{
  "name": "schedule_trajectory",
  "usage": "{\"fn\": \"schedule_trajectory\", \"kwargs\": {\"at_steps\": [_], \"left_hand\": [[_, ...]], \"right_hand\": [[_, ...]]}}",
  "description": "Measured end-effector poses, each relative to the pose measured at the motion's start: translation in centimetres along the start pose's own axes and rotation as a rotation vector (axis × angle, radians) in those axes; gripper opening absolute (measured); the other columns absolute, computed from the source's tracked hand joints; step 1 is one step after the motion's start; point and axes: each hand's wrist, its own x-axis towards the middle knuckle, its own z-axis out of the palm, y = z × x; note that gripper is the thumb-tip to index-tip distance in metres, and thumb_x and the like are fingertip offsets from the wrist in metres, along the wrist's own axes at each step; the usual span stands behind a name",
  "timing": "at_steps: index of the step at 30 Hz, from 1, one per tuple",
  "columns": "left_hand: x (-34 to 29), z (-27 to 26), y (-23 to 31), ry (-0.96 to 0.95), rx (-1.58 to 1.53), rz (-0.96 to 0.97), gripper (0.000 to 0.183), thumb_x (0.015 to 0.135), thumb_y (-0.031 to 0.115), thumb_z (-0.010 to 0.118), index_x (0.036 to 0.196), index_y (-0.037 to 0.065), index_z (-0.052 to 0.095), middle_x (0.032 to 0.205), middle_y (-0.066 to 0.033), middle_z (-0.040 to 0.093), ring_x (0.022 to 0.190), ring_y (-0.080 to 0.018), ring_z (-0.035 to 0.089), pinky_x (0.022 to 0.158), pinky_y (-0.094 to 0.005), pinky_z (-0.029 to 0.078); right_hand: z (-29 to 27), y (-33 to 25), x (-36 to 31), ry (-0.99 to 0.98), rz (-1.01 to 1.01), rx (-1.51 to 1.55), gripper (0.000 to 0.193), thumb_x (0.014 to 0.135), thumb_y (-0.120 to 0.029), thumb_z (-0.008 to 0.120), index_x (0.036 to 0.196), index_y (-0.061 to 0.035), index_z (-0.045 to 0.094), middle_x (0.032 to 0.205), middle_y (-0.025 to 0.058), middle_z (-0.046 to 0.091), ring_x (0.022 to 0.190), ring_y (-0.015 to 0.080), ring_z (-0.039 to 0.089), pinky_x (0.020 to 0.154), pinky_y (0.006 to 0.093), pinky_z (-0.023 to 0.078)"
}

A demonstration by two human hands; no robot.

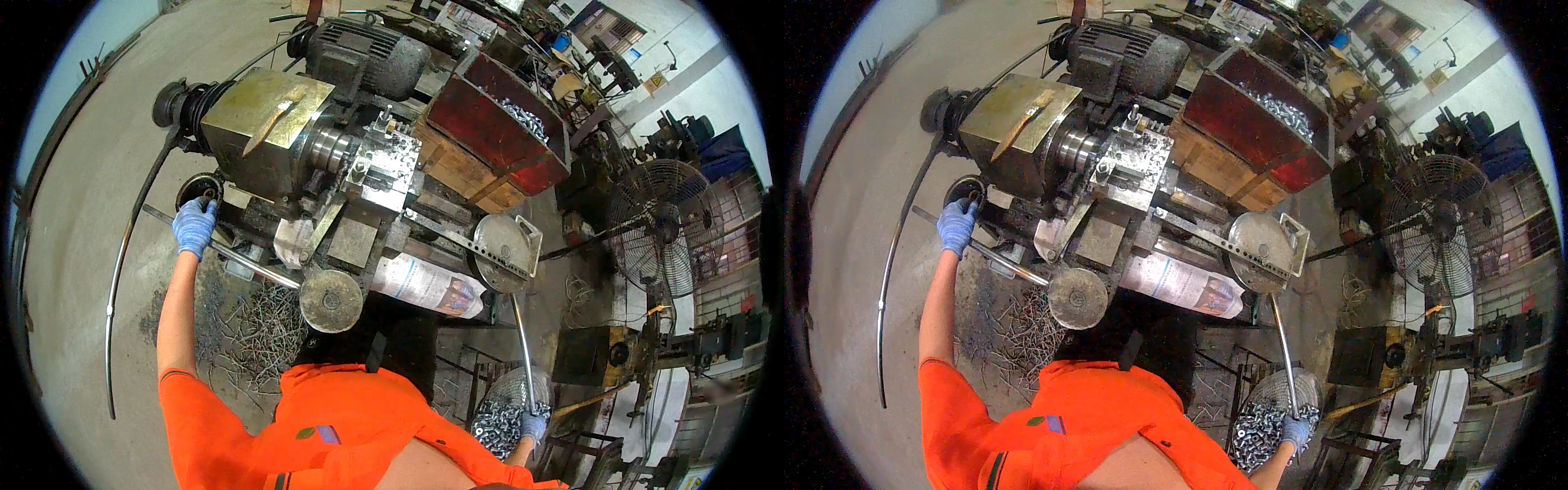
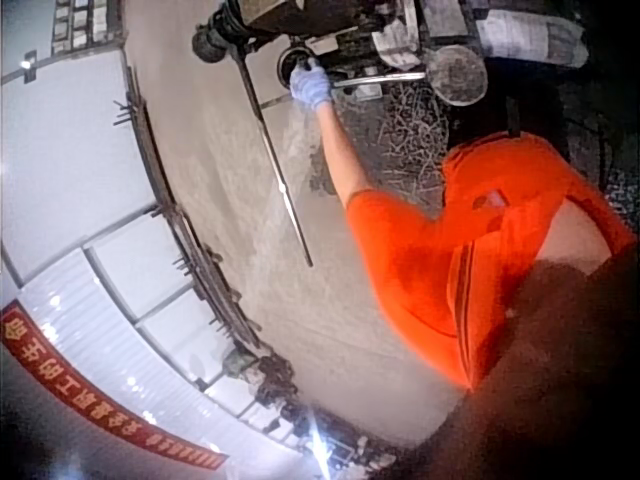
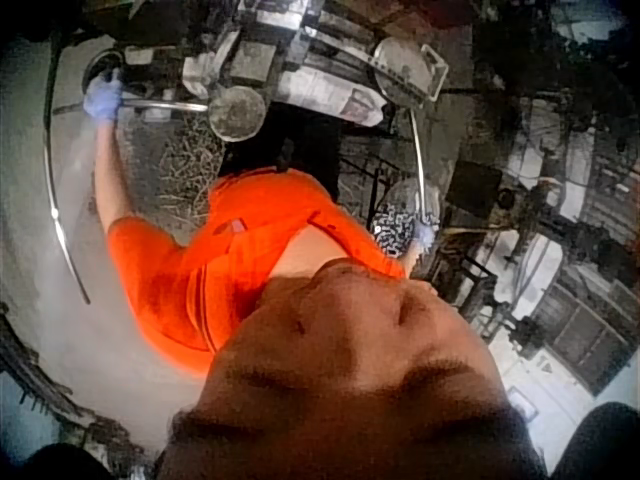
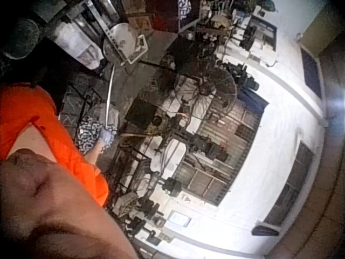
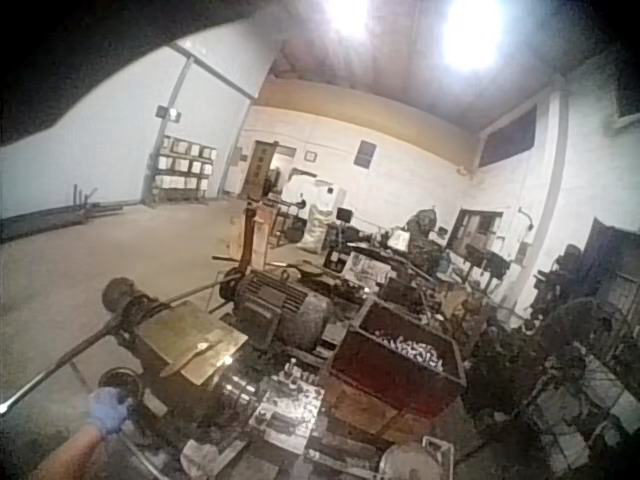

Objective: The person operates a lathe to process small metal parts, using a lever to advance the work, placing finished parts into a circular tray, and clearing metal shavings from the machine bed by hand.

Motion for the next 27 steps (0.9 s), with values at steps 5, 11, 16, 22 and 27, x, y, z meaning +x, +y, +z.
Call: {"fn": "schedule_trajectory", "kwargs": {"at_steps": [5, 11, 16, 22, 27], "left_hand": [[0.0, -0.3, 0.3, -0.037, -0.002, -0.020, 0.032, 0.083, 0.038, 0.058, 0.097, 0.011, 0.069, 0.092, -0.0152, 0.066, 0.087, -0.0323, 0.063, 0.077, -0.0414, 0.049], [0.0, -0.2, 0.3, -0.017, -0.029, -0.008, 0.031, 0.083, 0.037, 0.058, 0.096, 0.012, 0.069, 0.093, -0.0146, 0.066, 0.087, -0.0322, 0.063, 0.077, -0.0415, 0.049], [-0.2, -0.6, 0.5, -0.014, -0.013, -0.009, 0.030, 0.083, 0.037, 0.058, 0.096, 0.012, 0.069, 0.092, -0.0139, 0.066, 0.086, -0.0320, 0.063, 0.075, -0.0416, 0.049], [-0.1, -0.2, 0.1, 0.001, -0.040, -0.005, 0.031, 0.083, 0.037, 0.058, 0.094, 0.011, 0.069, 0.090, -0.0143, 0.066, 0.084, -0.0322, 0.063, 0.074, -0.0418, 0.049], [0.0, -0.2, 0.2, -0.001, -0.039, -0.011, 0.031, 0.083, 0.038, 0.058, 0.094, 0.011, 0.069, 0.090, -0.0142, 0.066, 0.084, -0.0320, 0.063, 0.074, -0.0420, 0.049]], "right_hand": [[-1.8, -1.1, -2.0, -0.055, -0.032, 0.029, 0.063, 0.062, -0.038, 0.069, 0.112, -0.0023, 0.060, 0.113, 0.0263, 0.058, 0.110, 0.0373, 0.055, 0.094, 0.0396, 0.043], [-0.3, -0.9, -0.4, -0.066, 0.138, -0.107, 0.069, 0.063, -0.041, 0.070, 0.123, -0.0098, 0.054, 0.120, 0.0211, 0.057, 0.112, 0.0370, 0.053, 0.097, 0.0412, 0.042], [-1.5, -1.6, -2.1, -0.059, 0.059, -0.045, 0.071, 0.064, -0.043, 0.069, 0.125, -0.0102, 0.052, 0.123, 0.0215, 0.054, 0.114, 0.0363, 0.052, 0.097, 0.0414, 0.042], [-2.8, -2.3, -4.1, -0.034, -0.013, 0.004, 0.066, 0.065, -0.041, 0.069, 0.122, -0.0099, 0.056, 0.121, 0.0221, 0.055, 0.114, 0.0359, 0.052, 0.098, 0.0404, 0.042], [-1.6, -1.5, -3.0, -0.060, 0.068, -0.032, 0.065, 0.065, -0.039, 0.069, 0.121, -0.0086, 0.057, 0.121, 0.0227, 0.054, 0.113, 0.0366, 0.052, 0.098, 0.0387, 0.041]]}}
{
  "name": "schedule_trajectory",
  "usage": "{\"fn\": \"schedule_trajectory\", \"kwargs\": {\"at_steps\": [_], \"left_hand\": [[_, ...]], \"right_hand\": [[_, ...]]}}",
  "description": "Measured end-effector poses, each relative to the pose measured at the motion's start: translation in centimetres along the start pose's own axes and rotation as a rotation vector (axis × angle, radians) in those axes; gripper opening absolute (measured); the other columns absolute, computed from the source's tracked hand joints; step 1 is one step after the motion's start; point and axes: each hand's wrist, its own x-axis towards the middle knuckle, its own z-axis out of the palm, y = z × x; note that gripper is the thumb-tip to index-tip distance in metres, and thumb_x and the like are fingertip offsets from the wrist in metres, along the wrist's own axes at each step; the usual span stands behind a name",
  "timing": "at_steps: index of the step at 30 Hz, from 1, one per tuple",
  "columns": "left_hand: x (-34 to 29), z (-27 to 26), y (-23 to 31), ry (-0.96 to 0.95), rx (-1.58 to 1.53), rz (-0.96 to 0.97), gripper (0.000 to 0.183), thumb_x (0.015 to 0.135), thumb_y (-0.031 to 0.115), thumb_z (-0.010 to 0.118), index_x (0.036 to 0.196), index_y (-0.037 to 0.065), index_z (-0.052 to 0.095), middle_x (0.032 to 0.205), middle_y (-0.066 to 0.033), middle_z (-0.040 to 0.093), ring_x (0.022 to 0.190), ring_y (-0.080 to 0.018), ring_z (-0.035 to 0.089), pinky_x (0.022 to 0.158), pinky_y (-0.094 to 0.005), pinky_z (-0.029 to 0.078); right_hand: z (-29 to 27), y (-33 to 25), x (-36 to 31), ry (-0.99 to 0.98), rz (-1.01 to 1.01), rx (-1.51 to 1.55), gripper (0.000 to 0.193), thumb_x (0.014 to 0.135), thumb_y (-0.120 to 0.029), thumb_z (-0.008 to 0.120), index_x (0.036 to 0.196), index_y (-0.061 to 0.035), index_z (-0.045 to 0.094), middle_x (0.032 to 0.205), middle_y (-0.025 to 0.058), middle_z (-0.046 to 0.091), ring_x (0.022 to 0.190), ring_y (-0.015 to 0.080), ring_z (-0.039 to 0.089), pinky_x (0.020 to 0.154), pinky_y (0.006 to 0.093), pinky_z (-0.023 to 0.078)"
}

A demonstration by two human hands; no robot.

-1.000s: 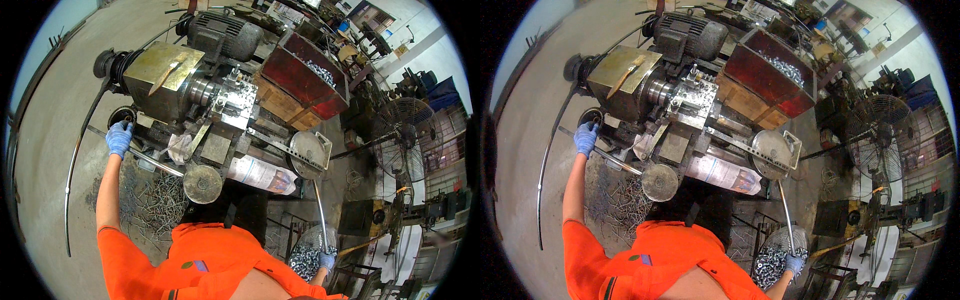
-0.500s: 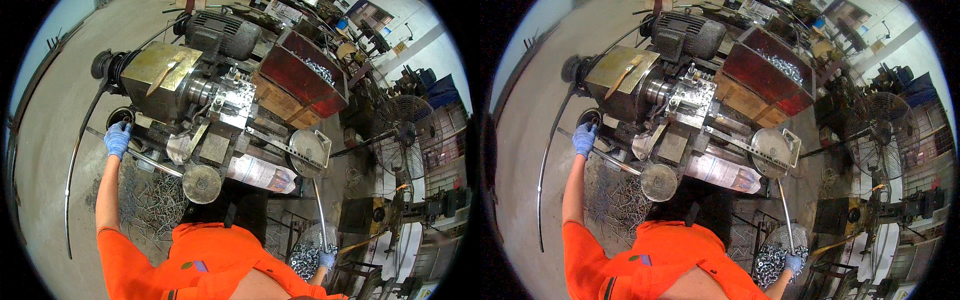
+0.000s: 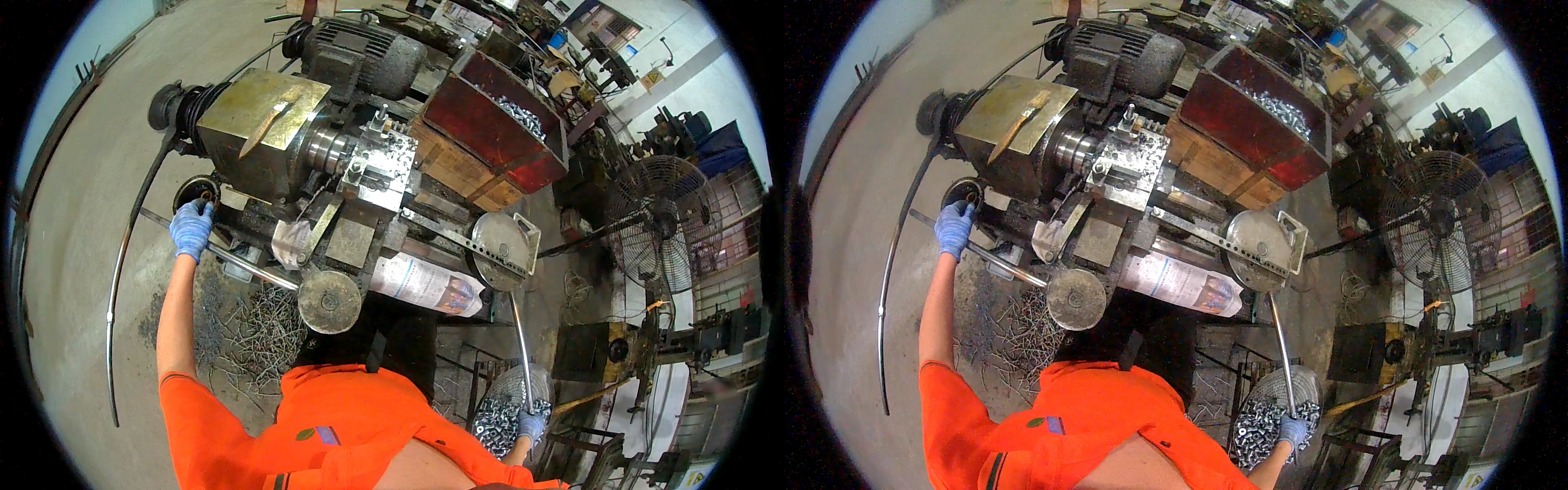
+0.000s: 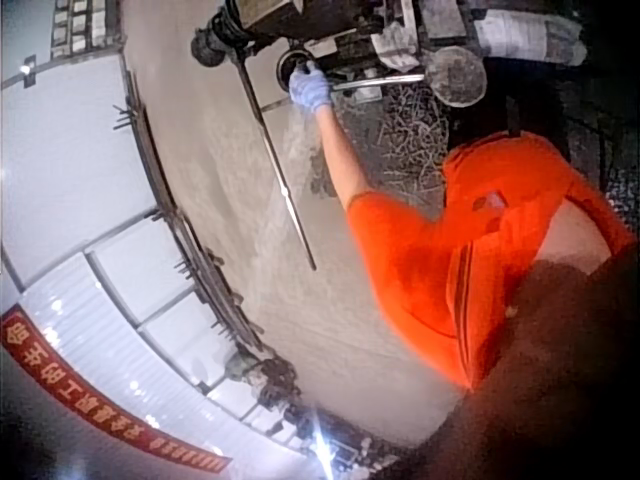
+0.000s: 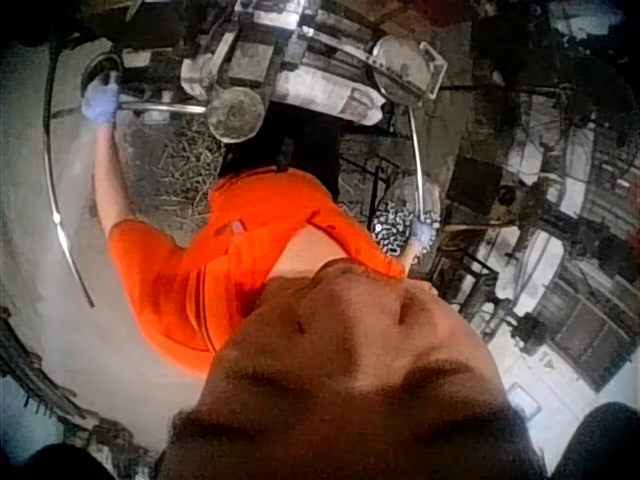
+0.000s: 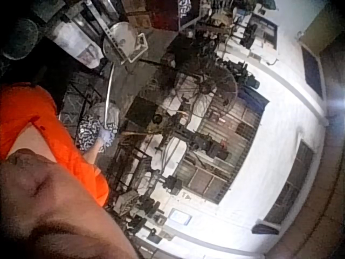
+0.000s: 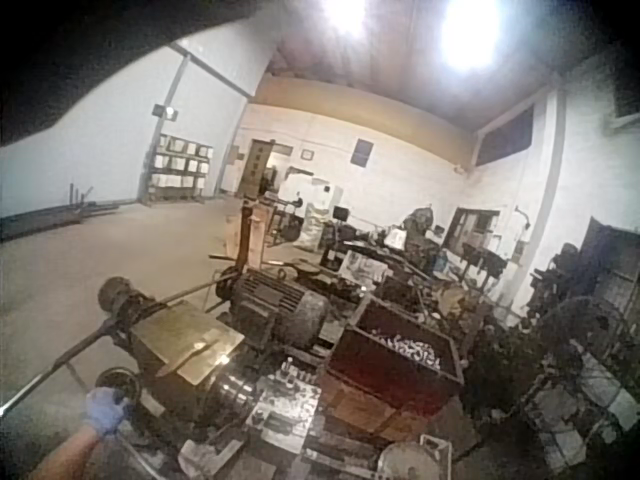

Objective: The person operates a lathe to process small metal parts, using a lever to advance the work, placing finished parts into a circular tray, and clearing metal shavings from the machine bed by hand.

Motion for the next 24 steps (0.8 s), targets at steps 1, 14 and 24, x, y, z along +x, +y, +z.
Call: {"fn": "schedule_trajectory", "kwargs": {"at_steps": [1, 14, 24], "left_hand": [[0.1, 0.2, -0.2, 0.006, 0.004, 0.004, 0.031, 0.083, 0.038, 0.058, 0.094, 0.011, 0.069, 0.090, -0.0142, 0.066, 0.085, -0.0320, 0.063, 0.074, -0.0420, 0.049], [0.0, 0.1, -0.3, 0.003, 0.016, -0.007, 0.031, 0.083, 0.039, 0.058, 0.096, 0.012, 0.069, 0.092, -0.0142, 0.066, 0.086, -0.0320, 0.063, 0.076, -0.0419, 0.049], [0.6, 1.1, -1.3, -0.034, 0.054, -0.014, 0.033, 0.083, 0.040, 0.059, 0.098, 0.012, 0.069, 0.093, -0.0136, 0.066, 0.087, -0.0314, 0.063, 0.076, -0.0418, 0.049]], "right_hand": [[0.0, 0.0, 0.1, -0.013, 0.014, -0.013, 0.065, 0.065, -0.040, 0.069, 0.120, -0.0083, 0.057, 0.121, 0.0227, 0.055, 0.113, 0.0368, 0.052, 0.098, 0.0388, 0.041], [2.1, 1.5, 1.4, 0.073, -0.033, 0.070, 0.054, 0.064, -0.039, 0.071, 0.099, 0.0013, 0.066, 0.105, 0.0268, 0.061, 0.101, 0.0387, 0.059, 0.090, 0.0421, 0.046], [1.3, -2.1, 0.1, 0.161, -0.300, 0.066, 0.052, 0.065, -0.047, 0.070, 0.094, -0.0032, 0.067, 0.091, 0.0236, 0.065, 0.088, 0.0386, 0.063, 0.078, 0.0448, 0.049]]}}
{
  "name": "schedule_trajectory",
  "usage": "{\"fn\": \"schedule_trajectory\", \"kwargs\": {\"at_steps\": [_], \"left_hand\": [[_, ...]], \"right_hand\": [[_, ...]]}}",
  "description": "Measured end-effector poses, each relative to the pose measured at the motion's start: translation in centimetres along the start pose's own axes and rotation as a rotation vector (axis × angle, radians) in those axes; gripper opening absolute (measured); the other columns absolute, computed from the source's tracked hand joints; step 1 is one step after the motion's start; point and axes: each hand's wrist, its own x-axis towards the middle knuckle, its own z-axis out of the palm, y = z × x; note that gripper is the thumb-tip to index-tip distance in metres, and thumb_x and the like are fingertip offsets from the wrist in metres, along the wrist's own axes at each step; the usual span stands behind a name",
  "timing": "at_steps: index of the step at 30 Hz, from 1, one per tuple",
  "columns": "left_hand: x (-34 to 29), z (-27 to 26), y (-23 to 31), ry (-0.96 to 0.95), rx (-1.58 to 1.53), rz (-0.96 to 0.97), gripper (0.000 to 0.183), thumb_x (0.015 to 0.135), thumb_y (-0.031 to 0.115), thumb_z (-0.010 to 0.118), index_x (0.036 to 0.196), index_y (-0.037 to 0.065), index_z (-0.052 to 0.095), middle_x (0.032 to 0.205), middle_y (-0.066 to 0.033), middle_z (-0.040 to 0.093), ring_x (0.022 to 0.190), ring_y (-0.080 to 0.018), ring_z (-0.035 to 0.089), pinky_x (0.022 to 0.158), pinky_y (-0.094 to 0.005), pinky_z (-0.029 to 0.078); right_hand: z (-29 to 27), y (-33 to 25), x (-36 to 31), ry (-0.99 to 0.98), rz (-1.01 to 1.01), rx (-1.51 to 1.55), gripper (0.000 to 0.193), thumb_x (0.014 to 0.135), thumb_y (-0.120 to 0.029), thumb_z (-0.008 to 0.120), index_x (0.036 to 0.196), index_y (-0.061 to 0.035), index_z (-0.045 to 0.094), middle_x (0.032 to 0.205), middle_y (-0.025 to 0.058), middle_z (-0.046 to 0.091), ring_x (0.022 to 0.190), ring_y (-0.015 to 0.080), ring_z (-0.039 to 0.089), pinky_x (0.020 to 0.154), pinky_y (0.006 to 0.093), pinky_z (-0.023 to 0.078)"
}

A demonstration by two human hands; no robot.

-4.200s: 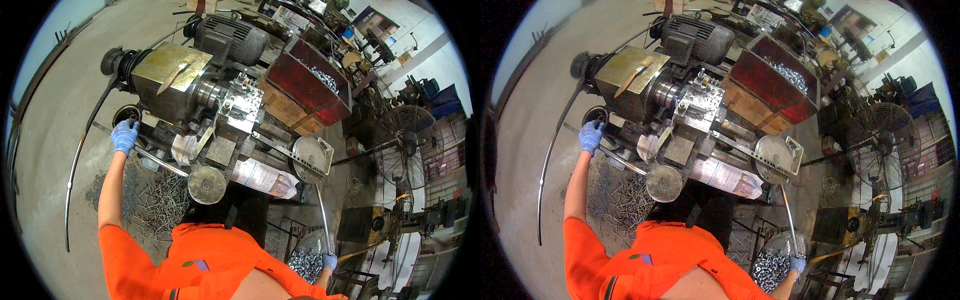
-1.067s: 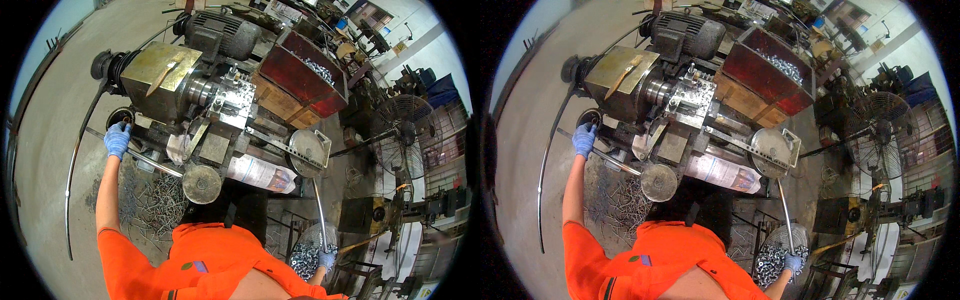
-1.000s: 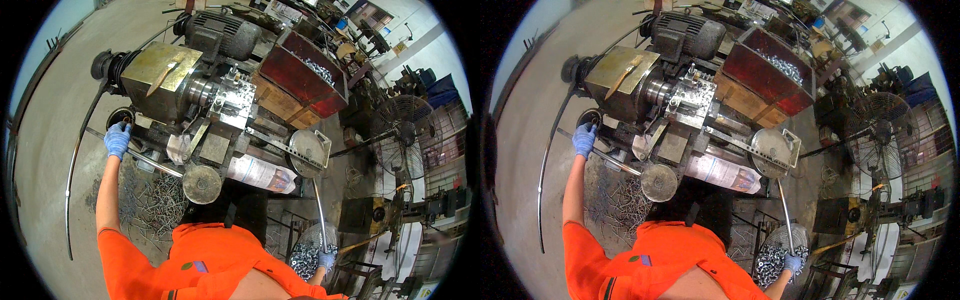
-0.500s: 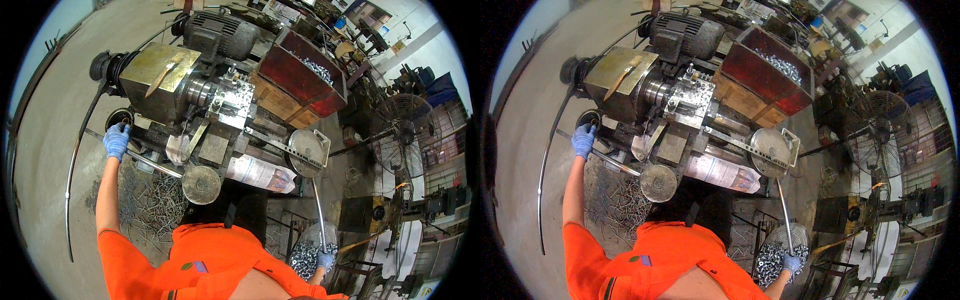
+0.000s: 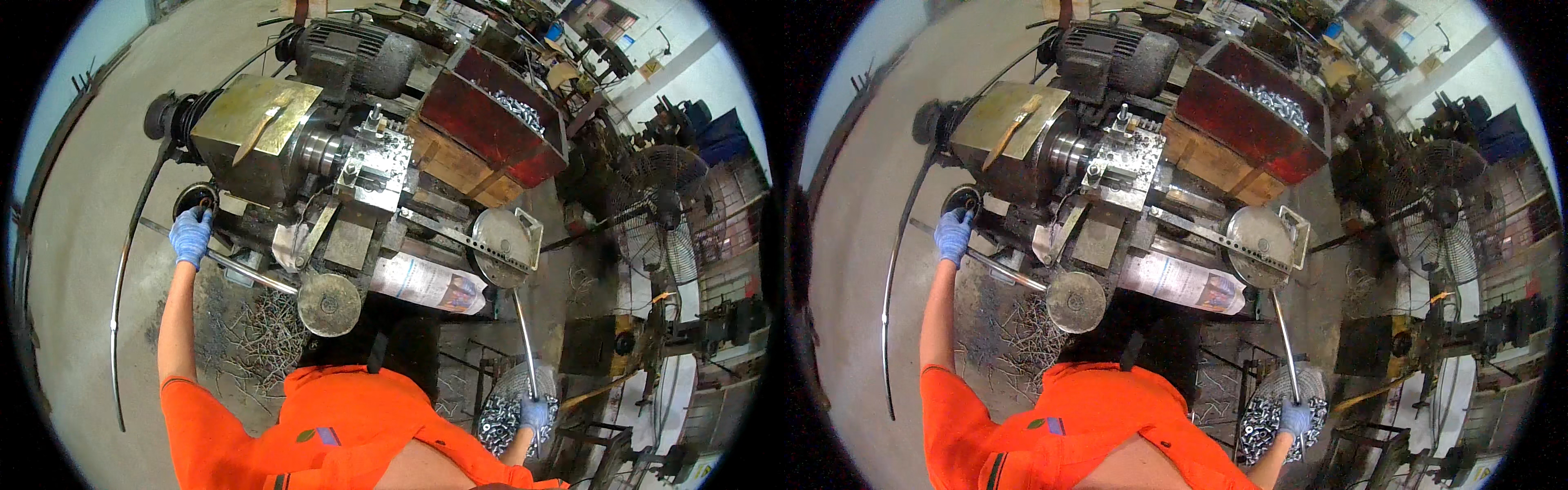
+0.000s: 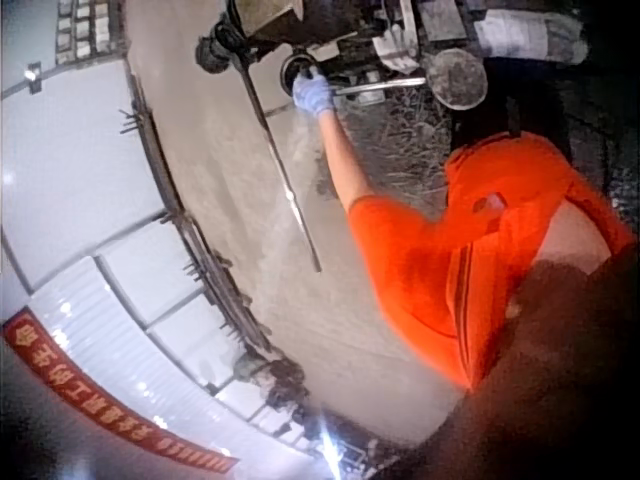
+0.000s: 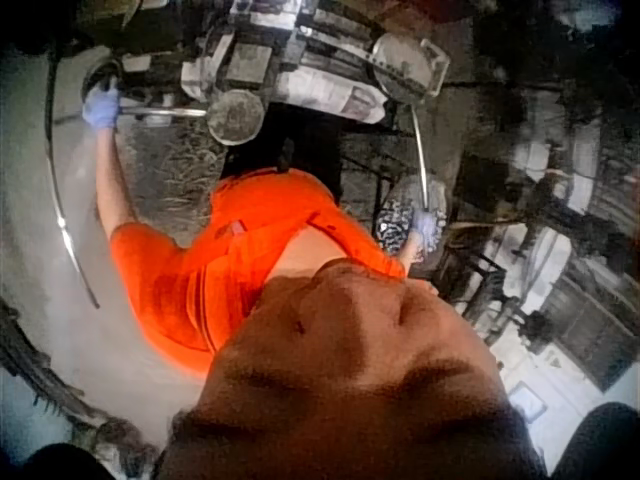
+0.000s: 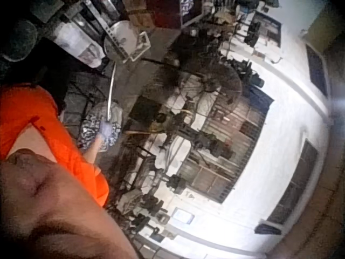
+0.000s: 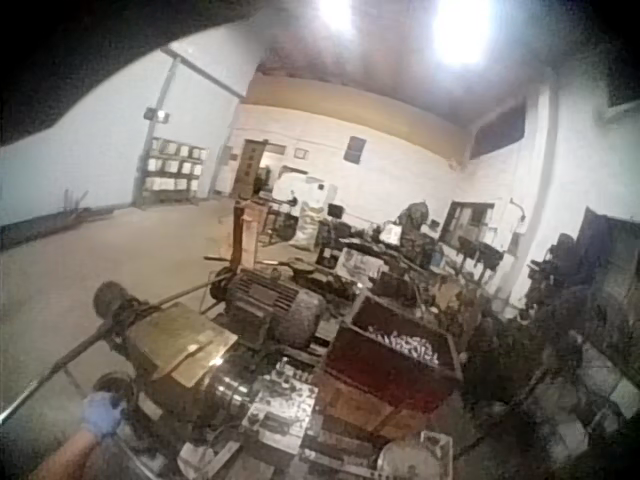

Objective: The person operates a lathe to process small metal parts, using a lever to advance the work, placing finished parts into a circular tray, and clearing metal shavings from the machine bed by hand.

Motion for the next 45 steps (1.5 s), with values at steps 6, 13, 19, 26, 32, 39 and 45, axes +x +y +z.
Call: {"fn": "schedule_trajectory", "kwargs": {"at_steps": [6, 13, 19, 26, 32, 39, 45], "left_hand": [[0.2, 0.4, -0.2, 0.046, -0.030, 0.025, 0.031, 0.082, 0.038, 0.060, 0.096, 0.013, 0.069, 0.090, -0.0126, 0.067, 0.085, -0.0311, 0.064, 0.075, -0.0418, 0.049], [-0.6, -0.6, 1.4, 0.020, -0.051, -0.002, 0.031, 0.082, 0.038, 0.060, 0.094, 0.012, 0.070, 0.087, -0.0133, 0.067, 0.083, -0.0316, 0.064, 0.074, -0.0417, 0.049], [0.1, 1.4, 1.3, 0.011, -0.081, -0.012, 0.032, 0.082, 0.040, 0.058, 0.094, 0.012, 0.070, 0.087, -0.0137, 0.067, 0.082, -0.0322, 0.063, 0.073, -0.0421, 0.049], [-1.2, 0.8, 0.0, 0.071, -0.926, -0.036, 0.029, 0.087, 0.028, 0.062, 0.094, 0.001, 0.067, 0.068, -0.0070, 0.063, 0.053, -0.0105, 0.057, 0.051, -0.0260, 0.046], [-2.4, 8.8, -13.8, 0.077, -0.783, -0.264, 0.028, 0.087, 0.025, 0.060, 0.096, -0.001, 0.065, 0.064, -0.0056, 0.061, 0.053, -0.0112, 0.054, 0.050, -0.0276, 0.044], [-2.3, 14.2, -9.0, -0.318, 0.375, 0.555, 0.041, 0.084, 0.046, 0.047, 0.088, 0.012, 0.069, 0.090, -0.0112, 0.068, 0.086, -0.0281, 0.064, 0.073, -0.0396, 0.049], [-7.9, 15.5, -3.1, -0.209, 0.125, -0.077, 0.043, 0.087, 0.048, 0.044, 0.093, 0.013, 0.070, 0.092, -0.0114, 0.068, 0.088, -0.0298, 0.065, 0.073, -0.0385, 0.051]], "right_hand": [[0.4, -8.0, 4.4, -0.045, -0.119, -0.189, 0.049, 0.071, -0.048, 0.063, 0.106, -0.0139, 0.065, 0.115, 0.0128, 0.060, 0.112, 0.0338, 0.051, 0.100, 0.0507, 0.030], [-0.4, -10.6, 15.0, 0.139, -0.229, -0.432, 0.042, 0.076, -0.044, 0.057, 0.106, -0.0143, 0.064, 0.113, 0.0117, 0.059, 0.111, 0.0335, 0.050, 0.093, 0.0546, 0.034], [-2.8, -21.0, 22.8, 0.153, -0.111, -0.362, 0.048, 0.077, -0.038, 0.059, 0.119, -0.0133, 0.057, 0.128, 0.0147, 0.051, 0.124, 0.0367, 0.039, 0.104, 0.0559, 0.024], [-1.1, -24.8, 19.1, 0.334, -0.432, -0.214, 0.076, 0.077, -0.050, 0.060, 0.135, -0.0051, 0.040, 0.137, 0.0159, 0.043, 0.129, 0.0345, 0.035, 0.107, 0.0505, 0.024], [3.7, -17.3, 12.7, 0.168, -0.419, 0.105, 0.060, 0.073, -0.044, 0.068, 0.115, -0.0021, 0.059, 0.114, 0.0188, 0.060, 0.110, 0.0342, 0.053, 0.097, 0.0430, 0.038], [4.8, -14.9, 6.9, -0.148, -0.420, 0.268, 0.046, 0.073, -0.038, 0.070, 0.099, 0.0000, 0.067, 0.101, 0.0216, 0.065, 0.097, 0.0324, 0.062, 0.087, 0.0361, 0.046], [7.3, -14.2, 6.6, -0.134, -0.478, 0.358, 0.038, 0.073, -0.034, 0.072, 0.089, 0.0007, 0.069, 0.087, 0.0176, 0.068, 0.083, 0.0288, 0.066, 0.079, 0.0342, 0.050]]}}
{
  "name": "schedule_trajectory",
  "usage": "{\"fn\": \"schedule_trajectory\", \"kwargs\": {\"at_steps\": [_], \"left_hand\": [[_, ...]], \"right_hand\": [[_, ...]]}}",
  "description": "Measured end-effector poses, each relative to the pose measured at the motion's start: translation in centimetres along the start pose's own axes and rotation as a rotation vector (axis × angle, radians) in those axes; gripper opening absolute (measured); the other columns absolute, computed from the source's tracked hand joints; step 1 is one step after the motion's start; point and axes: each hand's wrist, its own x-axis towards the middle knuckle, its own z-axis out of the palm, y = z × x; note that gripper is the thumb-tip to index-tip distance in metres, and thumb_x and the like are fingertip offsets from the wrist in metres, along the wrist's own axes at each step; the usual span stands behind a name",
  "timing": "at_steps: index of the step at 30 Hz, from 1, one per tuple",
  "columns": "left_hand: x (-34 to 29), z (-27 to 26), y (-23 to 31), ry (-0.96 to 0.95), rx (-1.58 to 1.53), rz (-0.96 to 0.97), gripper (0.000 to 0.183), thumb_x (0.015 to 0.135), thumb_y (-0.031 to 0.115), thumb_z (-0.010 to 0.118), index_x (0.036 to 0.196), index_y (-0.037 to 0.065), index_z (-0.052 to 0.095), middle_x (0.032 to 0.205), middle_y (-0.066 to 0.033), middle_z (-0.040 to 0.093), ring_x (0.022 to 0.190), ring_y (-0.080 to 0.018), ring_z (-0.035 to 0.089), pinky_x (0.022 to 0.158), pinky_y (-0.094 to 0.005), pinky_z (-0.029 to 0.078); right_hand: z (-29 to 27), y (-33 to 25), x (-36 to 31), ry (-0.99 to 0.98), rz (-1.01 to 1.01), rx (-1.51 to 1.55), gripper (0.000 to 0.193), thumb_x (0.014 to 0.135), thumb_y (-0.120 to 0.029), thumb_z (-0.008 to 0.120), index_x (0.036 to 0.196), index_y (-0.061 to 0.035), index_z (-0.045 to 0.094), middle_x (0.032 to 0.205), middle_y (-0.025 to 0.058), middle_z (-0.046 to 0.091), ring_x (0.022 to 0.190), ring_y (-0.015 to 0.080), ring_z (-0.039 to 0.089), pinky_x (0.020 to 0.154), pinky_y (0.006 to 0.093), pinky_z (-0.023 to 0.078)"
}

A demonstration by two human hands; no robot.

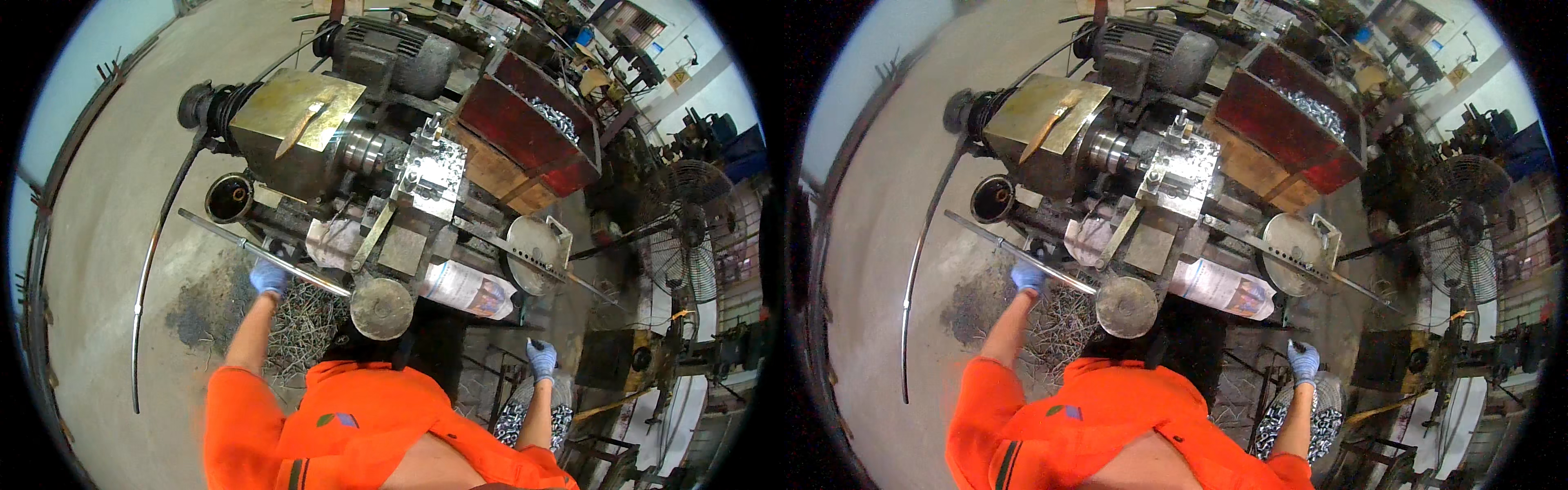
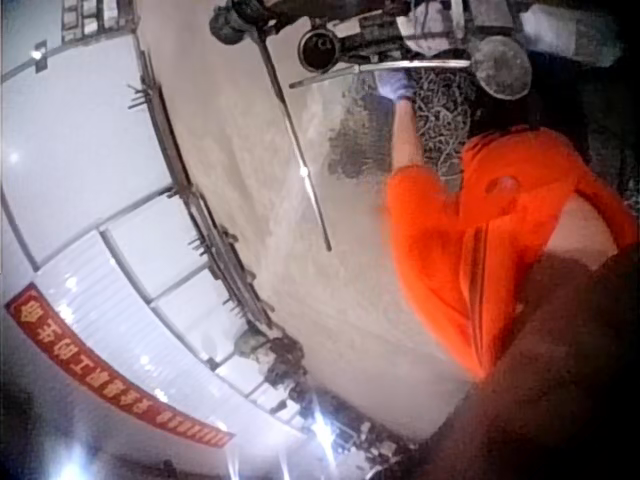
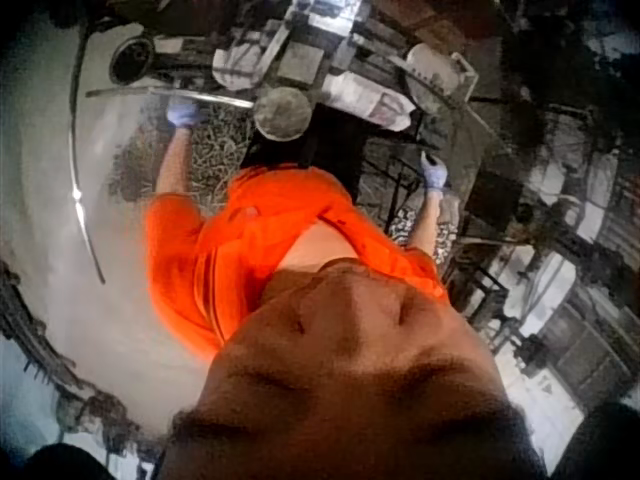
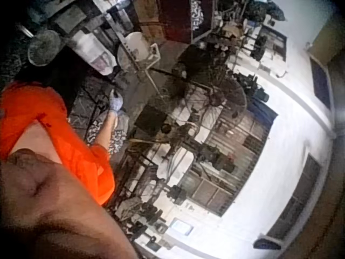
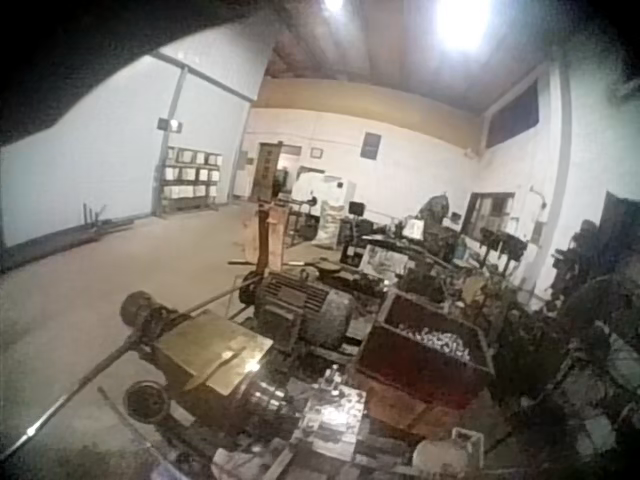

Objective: The person operates a lathe to process small metal parts, using a lever to advance the work, placing finished parts into a circular tray, and clearing metal shavings from the machine bed by hand.

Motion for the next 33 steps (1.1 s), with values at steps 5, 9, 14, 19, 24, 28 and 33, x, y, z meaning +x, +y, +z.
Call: {"fn": "schedule_trajectory", "kwargs": {"at_steps": [5, 9, 14, 19, 24, 28, 33], "left_hand": [[4.2, -1.1, -4.4, -0.235, 0.290, 0.505, 0.030, 0.078, 0.036, 0.055, 0.090, 0.013, 0.070, 0.088, -0.0112, 0.068, 0.084, -0.0286, 0.065, 0.071, -0.0399, 0.052], [3.2, -1.7, -4.4, -0.126, 0.188, 0.458, 0.031, 0.076, 0.039, 0.058, 0.090, 0.013, 0.069, 0.088, -0.0111, 0.068, 0.081, -0.0287, 0.065, 0.069, -0.0403, 0.052], [3.4, -1.3, -3.8, 0.055, -0.051, 0.373, 0.044, 0.085, 0.045, 0.053, 0.105, 0.007, 0.061, 0.094, -0.0143, 0.067, 0.088, -0.0332, 0.063, 0.077, -0.0395, 0.050], [-2.1, -6.5, 6.4, -0.018, -0.646, 0.376, 0.054, 0.086, 0.048, 0.053, 0.116, 0.003, 0.055, 0.101, -0.0224, 0.064, 0.094, -0.0378, 0.061, 0.083, -0.0431, 0.048], [-2.9, -6.3, 10.9, -0.040, -0.359, 0.515, 0.043, 0.083, 0.045, 0.055, 0.098, 0.005, 0.061, 0.085, -0.0222, 0.064, 0.076, -0.0396, 0.062, 0.069, -0.0471, 0.048], [-1.9, -3.0, 7.7, 0.110, -0.252, 0.582, 0.030, 0.084, 0.035, 0.052, 0.087, 0.007, 0.061, 0.081, -0.0208, 0.063, 0.073, -0.0374, 0.062, 0.067, -0.0472, 0.048], [-7.5, 1.7, -3.5, -0.127, 0.013, 0.465, 0.025, 0.083, 0.030, 0.050, 0.077, 0.010, 0.065, 0.083, -0.0167, 0.066, 0.079, -0.0344, 0.064, 0.070, -0.0446, 0.050]], "right_hand": [[-0.6, 0.3, 0.0, 0.046, -0.075, 0.072, 0.033, 0.073, -0.030, 0.073, 0.086, -0.0001, 0.069, 0.084, 0.0165, 0.069, 0.078, 0.0269, 0.067, 0.075, 0.0324, 0.050], [-2.3, -1.2, -0.8, 0.072, -0.088, 0.030, 0.031, 0.075, -0.028, 0.072, 0.084, 0.0018, 0.069, 0.084, 0.0162, 0.069, 0.075, 0.0244, 0.067, 0.073, 0.0321, 0.051], [-2.4, -2.1, -2.8, 0.017, 0.000, 0.097, 0.028, 0.075, -0.023, 0.073, 0.085, 0.0027, 0.069, 0.083, 0.0157, 0.069, 0.074, 0.0187, 0.067, 0.072, 0.0302, 0.051], [-0.7, -1.8, -2.4, -0.003, -0.034, 0.178, 0.029, 0.075, -0.023, 0.073, 0.086, 0.0034, 0.069, 0.081, 0.0144, 0.069, 0.072, 0.0180, 0.067, 0.072, 0.0294, 0.051], [-0.8, -3.0, -2.4, 0.043, -0.118, 0.216, 0.027, 0.074, -0.021, 0.075, 0.084, 0.0035, 0.068, 0.079, 0.0119, 0.070, 0.068, 0.0138, 0.064, 0.068, 0.0266, 0.050], [-1.1, -2.7, -2.8, 0.066, -0.040, 0.191, 0.025, 0.073, -0.019, 0.077, 0.081, 0.0027, 0.069, 0.078, 0.0125, 0.070, 0.068, 0.0134, 0.065, 0.069, 0.0256, 0.051], [-0.2, -3.3, -3.4, 0.051, -0.110, 0.177, 0.024, 0.072, -0.018, 0.077, 0.082, 0.0021, 0.068, 0.078, 0.0122, 0.070, 0.068, 0.0137, 0.064, 0.067, 0.0265, 0.051]]}}
